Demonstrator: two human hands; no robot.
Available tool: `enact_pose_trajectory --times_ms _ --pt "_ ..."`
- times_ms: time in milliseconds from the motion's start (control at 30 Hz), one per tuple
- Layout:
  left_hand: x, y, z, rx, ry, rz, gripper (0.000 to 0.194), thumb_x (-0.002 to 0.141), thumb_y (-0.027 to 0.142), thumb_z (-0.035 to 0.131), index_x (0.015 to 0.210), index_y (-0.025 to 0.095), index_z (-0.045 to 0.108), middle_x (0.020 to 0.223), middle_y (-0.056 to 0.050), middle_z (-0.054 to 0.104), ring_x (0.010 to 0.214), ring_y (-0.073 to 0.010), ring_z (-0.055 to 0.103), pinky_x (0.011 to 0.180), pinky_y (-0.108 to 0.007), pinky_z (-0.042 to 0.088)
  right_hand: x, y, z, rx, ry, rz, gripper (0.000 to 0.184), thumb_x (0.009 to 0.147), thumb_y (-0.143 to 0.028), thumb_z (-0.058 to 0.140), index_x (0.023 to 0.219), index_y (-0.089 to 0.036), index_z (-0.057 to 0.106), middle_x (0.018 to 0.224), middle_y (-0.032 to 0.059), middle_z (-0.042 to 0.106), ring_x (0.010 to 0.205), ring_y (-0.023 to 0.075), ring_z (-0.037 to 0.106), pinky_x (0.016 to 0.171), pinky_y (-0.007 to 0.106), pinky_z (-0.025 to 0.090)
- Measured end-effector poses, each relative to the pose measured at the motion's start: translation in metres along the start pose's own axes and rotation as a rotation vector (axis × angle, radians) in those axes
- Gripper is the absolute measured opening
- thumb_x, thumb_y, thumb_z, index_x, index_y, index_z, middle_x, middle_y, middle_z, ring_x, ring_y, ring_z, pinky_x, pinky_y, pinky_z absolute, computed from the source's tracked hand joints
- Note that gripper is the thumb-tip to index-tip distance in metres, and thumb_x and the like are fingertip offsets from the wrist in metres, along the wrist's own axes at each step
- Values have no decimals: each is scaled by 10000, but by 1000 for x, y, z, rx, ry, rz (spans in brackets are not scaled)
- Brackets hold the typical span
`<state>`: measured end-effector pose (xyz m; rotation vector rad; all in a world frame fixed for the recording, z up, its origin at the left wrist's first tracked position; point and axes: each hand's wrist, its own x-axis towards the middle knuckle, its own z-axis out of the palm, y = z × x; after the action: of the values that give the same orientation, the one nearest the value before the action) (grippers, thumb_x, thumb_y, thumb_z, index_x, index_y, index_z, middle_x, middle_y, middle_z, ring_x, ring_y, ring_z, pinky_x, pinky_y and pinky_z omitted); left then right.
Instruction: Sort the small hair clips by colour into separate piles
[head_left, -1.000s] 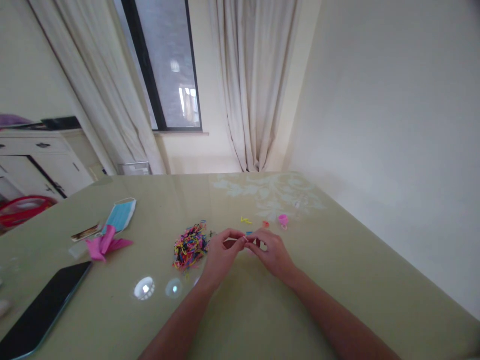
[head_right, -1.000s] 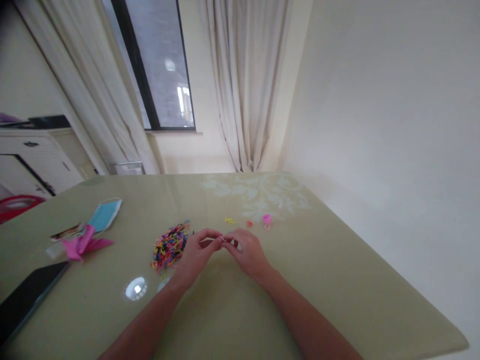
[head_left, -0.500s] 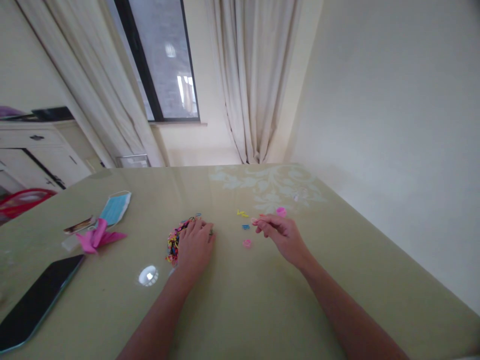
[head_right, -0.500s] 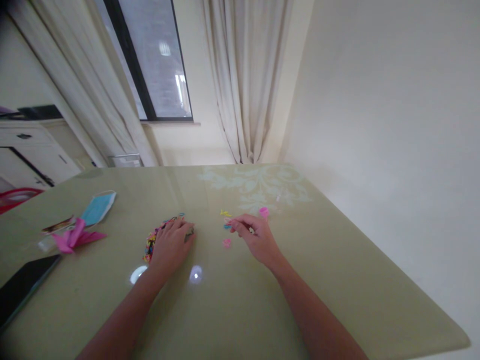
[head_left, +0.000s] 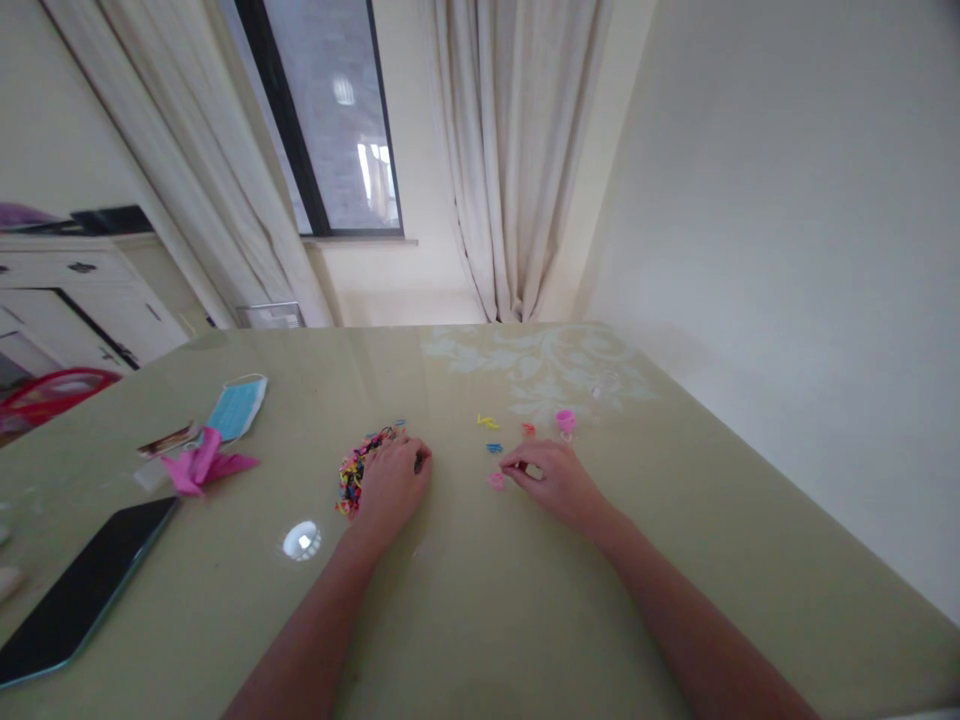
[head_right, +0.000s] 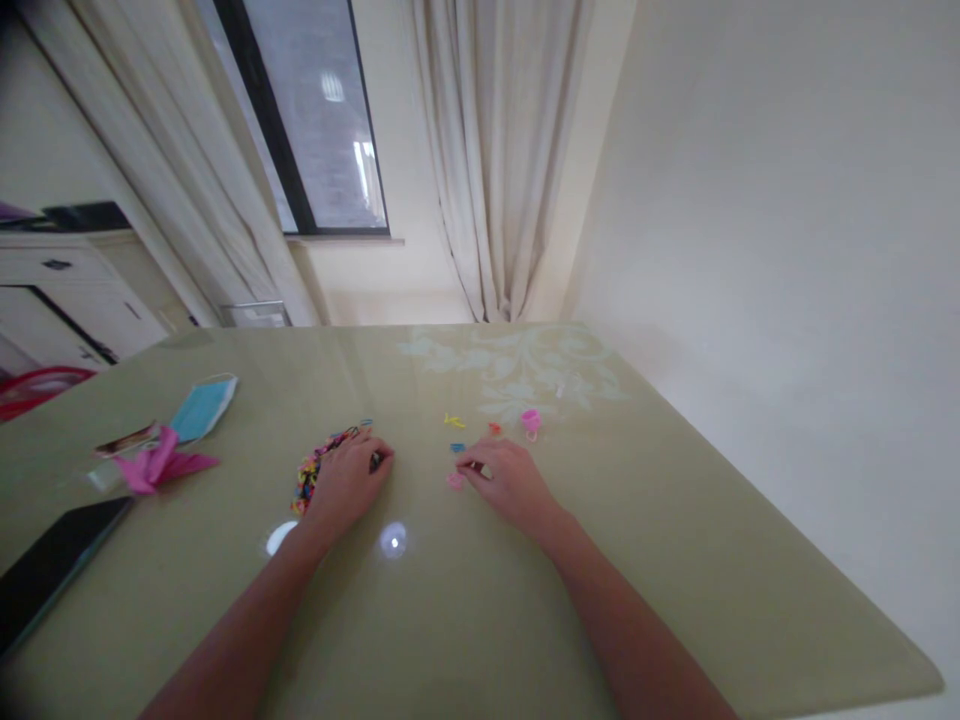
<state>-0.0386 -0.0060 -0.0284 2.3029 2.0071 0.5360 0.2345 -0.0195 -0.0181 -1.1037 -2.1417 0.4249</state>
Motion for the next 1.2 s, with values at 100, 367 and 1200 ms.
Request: enact_pose_trajectory --times_ms 100,367,1200 --pt "1 0 -1 -18 65 -13 192 968 240 529 916 205 711 1098 -118 747 1131 -315 664 1001 -444 471 -1 4 6 -115 -86 -13 153 964 -192 691 920 -257 822 916 58 813 878 225 742 828 337 518" --pt "7 11 -10 -816 61 -19 216 910 374 612 934 196 731 862 -52 774 799 -212 701 764 -334 557 1 2 -1 -21 -49 21 191 1021 -267 631 1010 -244 821 977 71 816 893 217 740 841 344 537" --pt "-17 53 -3 -1337 -243 23 325 826 407 834 1027 165 754 961 -88 815 867 -196 749 823 -316 578 1 -36 -2 287 99 -25 91 912 -217 740 954 -214 821 801 29 759 718 150 677 682 269 486"
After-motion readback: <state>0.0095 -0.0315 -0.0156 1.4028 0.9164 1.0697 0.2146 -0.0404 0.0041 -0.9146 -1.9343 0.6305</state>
